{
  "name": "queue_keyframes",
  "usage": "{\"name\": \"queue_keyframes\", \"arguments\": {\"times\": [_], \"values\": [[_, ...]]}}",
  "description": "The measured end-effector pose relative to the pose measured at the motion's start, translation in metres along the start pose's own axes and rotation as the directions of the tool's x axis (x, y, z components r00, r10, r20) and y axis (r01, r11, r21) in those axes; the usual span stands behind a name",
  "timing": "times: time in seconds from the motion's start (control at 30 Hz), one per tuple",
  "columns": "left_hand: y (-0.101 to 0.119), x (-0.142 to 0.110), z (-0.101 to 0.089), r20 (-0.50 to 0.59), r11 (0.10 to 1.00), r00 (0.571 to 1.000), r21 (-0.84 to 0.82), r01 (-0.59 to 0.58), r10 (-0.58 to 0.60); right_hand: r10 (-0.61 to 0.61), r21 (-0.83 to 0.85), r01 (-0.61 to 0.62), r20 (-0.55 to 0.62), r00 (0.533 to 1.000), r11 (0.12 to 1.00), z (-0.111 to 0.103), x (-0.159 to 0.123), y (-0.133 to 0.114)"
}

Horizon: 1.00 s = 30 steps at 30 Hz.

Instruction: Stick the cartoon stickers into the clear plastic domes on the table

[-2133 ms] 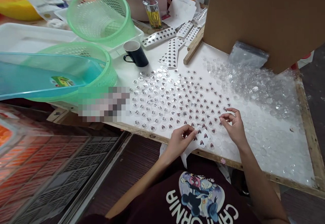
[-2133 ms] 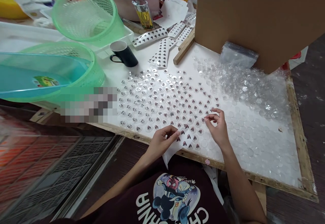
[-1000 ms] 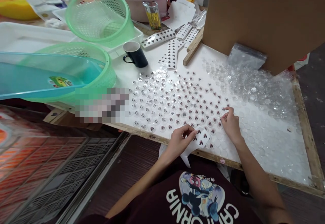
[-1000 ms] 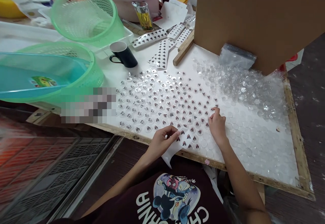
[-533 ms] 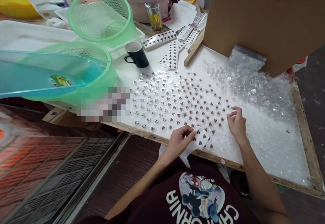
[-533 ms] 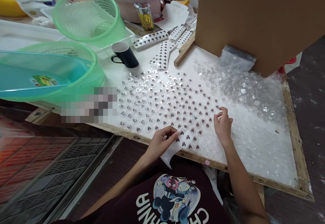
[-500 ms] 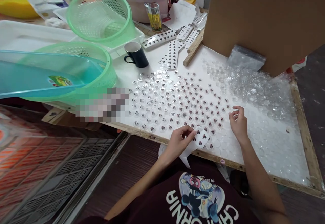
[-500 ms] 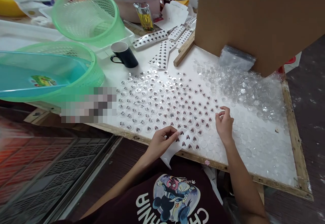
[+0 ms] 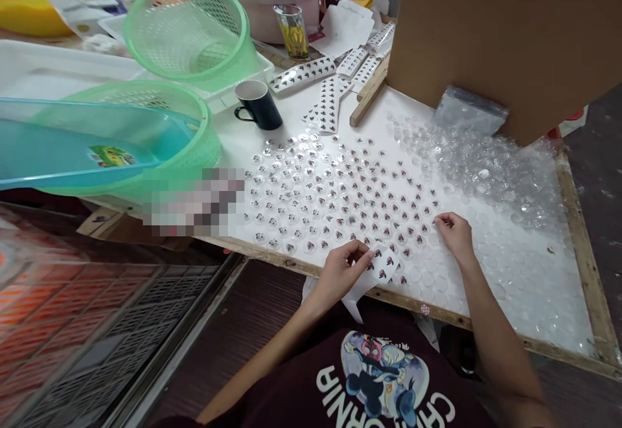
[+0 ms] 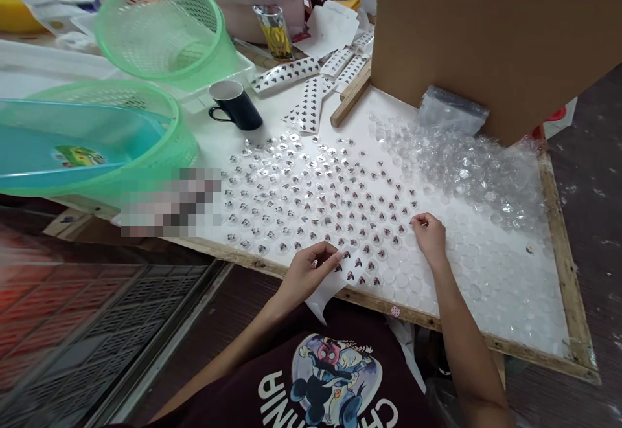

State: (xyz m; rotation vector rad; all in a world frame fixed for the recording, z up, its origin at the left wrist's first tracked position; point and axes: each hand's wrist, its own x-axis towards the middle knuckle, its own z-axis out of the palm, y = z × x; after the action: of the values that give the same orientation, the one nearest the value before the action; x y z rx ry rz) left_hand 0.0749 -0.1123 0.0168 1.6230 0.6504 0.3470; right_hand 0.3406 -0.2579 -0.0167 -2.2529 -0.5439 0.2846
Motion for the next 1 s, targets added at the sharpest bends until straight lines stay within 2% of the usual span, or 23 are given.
{"name": "queue_keyframes", "arguments": {"times": [0.1,0.23,0.37,0.43,0.5,0.53,0.6,0.67,0.73,0.87,1.0], "values": [[0.000,0.000,0.000,0.000,1.000,1.000,0.006,0.003,-0.003,-0.023,-0.093,0.022,-0.007,1.000,0.995,0.005,-0.001,-0.004],[-0.001,0.001,0.001,0.001,1.000,1.000,0.009,0.003,-0.003,-0.102,-0.314,0.091,-0.018,0.995,0.945,0.008,-0.005,-0.007],[-0.003,0.001,0.001,-0.010,1.000,1.000,0.014,0.001,-0.001,-0.163,-0.378,0.136,-0.041,0.986,0.916,0.006,-0.008,-0.012],[-0.003,0.001,0.001,-0.016,1.000,1.000,0.012,0.000,0.000,-0.191,-0.320,0.155,-0.086,0.978,0.935,0.004,-0.015,-0.020],[-0.003,0.000,0.000,-0.027,1.000,1.000,0.014,-0.002,0.002,-0.204,-0.169,0.185,-0.102,0.974,0.968,0.002,-0.030,-0.032],[-0.003,0.000,0.001,-0.036,1.000,0.999,0.016,-0.005,0.006,-0.203,-0.064,0.198,-0.068,0.977,0.978,0.003,-0.040,-0.040],[-0.002,0.001,0.002,-0.055,1.000,0.998,0.023,-0.013,0.014,-0.203,0.156,0.184,0.115,0.972,0.970,0.006,-0.065,-0.056],[-0.002,0.001,0.003,-0.064,1.000,0.998,0.024,-0.018,0.019,-0.215,0.278,0.125,0.320,0.923,0.953,0.012,-0.088,-0.068],[-0.001,0.002,0.004,-0.064,0.999,0.998,0.026,-0.019,0.021,-0.213,0.326,0.075,0.414,0.885,0.942,0.018,-0.104,-0.075],[0.001,0.002,0.005,-0.048,0.998,0.999,0.061,-0.023,0.026,-0.198,0.354,0.041,0.420,0.886,0.934,0.023,-0.110,-0.075],[0.003,0.001,0.005,-0.035,0.998,0.999,0.052,-0.025,0.027,-0.215,0.342,0.055,0.453,0.865,0.938,0.024,-0.109,-0.069]]}}
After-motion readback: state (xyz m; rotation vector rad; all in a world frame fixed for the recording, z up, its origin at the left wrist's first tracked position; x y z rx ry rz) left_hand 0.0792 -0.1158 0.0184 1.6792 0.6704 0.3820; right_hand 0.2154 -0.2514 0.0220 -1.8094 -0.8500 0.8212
